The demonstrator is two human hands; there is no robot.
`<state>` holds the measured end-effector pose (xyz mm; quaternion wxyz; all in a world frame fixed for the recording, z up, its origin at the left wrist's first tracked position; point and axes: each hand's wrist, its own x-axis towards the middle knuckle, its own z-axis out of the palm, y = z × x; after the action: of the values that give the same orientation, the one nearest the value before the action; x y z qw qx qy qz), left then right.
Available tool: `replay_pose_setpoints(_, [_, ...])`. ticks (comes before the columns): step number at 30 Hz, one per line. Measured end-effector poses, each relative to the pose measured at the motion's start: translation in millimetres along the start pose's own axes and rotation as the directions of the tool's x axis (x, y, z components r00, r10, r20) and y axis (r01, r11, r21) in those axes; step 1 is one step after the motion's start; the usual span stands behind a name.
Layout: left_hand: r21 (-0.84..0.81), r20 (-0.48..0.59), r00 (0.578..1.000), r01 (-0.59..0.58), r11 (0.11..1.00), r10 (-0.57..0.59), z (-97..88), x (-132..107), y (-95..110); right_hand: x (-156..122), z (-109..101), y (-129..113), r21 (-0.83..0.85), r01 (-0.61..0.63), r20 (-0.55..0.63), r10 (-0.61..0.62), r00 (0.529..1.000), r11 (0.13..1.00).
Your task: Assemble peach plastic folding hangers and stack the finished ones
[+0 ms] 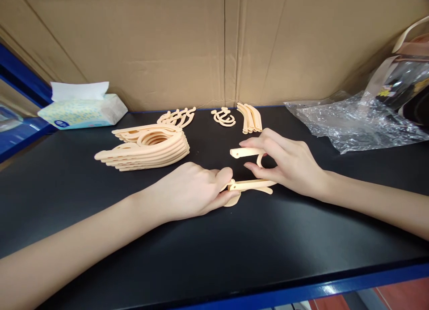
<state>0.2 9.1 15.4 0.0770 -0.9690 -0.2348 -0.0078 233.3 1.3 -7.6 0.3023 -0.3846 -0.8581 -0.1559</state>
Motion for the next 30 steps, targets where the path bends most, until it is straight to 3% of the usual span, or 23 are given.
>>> replay_pose_setpoints(11, [0.035,0.031,0.998,-0.047,0.998,0.046,0.9,0.8,1.6,0.1,2.4,-1.1,0.034,-0.012,-0.029,0.013,0.999,0.999])
replay_pose_setpoints(17, [0.054,-0.043,0.996,-0.077,0.996,0.080,5.0,-2.1,0.4,0.2,2.8,-0.2,0.037,-0.034,0.014,0.033,0.999,0.999])
replay_pose_setpoints(23, [0.129,-0.129,0.987,-0.074,0.989,0.090,7.0,-4.8,0.8,1.0,2.2,3.9,0.147,-0.094,0.140,0.073,0.987,0.985])
replay_pose_setpoints(30, [0.276,-0.227,0.964,-0.071,0.958,0.137,8.5,-6.4,4.2,2.5,-0.3,5.8,0.226,-0.113,0.227,0.060,0.972,0.967])
